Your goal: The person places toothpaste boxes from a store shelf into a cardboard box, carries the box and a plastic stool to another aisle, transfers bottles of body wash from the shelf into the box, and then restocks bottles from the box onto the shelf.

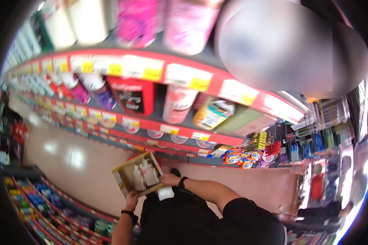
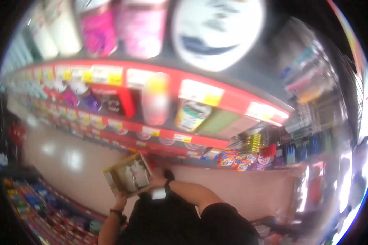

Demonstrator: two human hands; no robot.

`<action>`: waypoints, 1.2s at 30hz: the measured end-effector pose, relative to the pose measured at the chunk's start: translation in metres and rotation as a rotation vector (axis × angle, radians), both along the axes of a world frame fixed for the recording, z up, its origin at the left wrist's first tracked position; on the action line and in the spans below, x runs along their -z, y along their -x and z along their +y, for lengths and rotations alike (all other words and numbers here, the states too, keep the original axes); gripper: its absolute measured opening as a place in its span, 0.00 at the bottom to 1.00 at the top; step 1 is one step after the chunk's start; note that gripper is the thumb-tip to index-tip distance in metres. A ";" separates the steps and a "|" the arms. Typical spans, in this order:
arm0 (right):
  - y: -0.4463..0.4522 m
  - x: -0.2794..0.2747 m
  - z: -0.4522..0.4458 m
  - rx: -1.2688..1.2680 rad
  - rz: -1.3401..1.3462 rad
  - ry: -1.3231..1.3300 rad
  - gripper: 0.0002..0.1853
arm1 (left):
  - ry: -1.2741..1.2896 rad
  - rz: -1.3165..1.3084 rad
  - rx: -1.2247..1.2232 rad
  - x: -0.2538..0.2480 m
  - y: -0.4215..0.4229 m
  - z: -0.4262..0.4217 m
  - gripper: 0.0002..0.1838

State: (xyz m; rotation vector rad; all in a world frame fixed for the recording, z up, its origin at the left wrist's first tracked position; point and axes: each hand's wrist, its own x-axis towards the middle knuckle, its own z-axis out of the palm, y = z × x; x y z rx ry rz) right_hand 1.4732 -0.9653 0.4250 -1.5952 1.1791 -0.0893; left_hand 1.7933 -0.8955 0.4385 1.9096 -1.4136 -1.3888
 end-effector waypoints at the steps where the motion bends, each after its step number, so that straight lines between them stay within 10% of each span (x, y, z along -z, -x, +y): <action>1: 0.015 -0.042 0.003 -0.035 0.099 0.145 0.19 | -0.018 0.061 0.003 0.022 -0.016 0.004 0.13; 10: 0.084 -0.058 0.040 0.630 -0.074 -0.155 0.20 | -0.162 0.064 0.195 0.050 -0.064 -0.013 0.17; 18: 0.097 -0.090 0.036 0.580 -0.094 0.200 0.23 | -0.383 -0.119 0.475 0.068 -0.039 -0.066 0.11; 36: 0.129 -0.503 0.043 0.743 -0.601 0.995 0.42 | -0.352 -0.235 0.982 0.024 0.177 -0.183 0.12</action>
